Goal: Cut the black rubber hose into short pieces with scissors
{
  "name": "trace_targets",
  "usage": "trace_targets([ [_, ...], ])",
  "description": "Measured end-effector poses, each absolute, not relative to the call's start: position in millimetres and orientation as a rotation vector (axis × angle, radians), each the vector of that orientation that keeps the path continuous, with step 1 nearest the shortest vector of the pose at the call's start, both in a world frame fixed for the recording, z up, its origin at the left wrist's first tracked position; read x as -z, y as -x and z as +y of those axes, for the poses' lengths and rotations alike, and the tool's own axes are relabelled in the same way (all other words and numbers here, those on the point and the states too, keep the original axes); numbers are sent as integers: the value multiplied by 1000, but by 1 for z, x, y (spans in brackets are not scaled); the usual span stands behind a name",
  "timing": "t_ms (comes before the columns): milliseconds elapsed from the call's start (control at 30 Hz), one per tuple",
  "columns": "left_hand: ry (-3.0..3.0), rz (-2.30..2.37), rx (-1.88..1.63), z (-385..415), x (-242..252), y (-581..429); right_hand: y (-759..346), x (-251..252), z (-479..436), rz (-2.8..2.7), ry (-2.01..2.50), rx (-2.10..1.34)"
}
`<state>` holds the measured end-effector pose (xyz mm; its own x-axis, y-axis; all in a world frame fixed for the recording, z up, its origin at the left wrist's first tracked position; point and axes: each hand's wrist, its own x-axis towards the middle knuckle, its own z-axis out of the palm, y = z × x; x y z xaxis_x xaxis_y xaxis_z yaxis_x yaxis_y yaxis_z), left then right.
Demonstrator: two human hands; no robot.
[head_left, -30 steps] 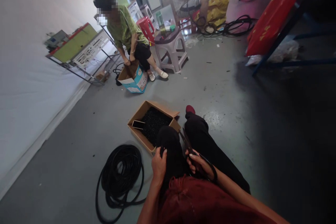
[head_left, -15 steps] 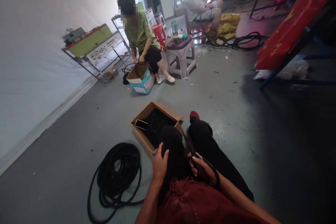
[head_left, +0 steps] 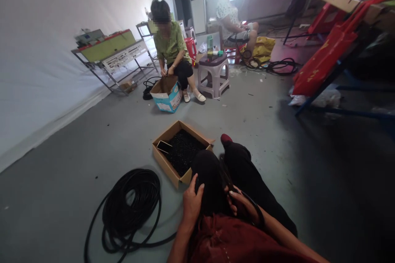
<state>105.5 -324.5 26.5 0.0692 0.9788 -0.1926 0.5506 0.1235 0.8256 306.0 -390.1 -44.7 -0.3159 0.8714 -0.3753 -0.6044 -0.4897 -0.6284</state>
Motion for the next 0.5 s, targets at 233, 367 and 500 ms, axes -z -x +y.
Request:
trace_targets([
  [233, -1390, 1613, -603, -314, -10, -98, -324, 42, -395, -459, 871, -1891],
  [367, -1346, 1675, -629, -300, -5, -88, -335, 34, -387, -512, 861, -1852],
  [500, -1327, 1708, -775, -294, -2, -86, -334, 10, -368, -555, 817, -1775],
])
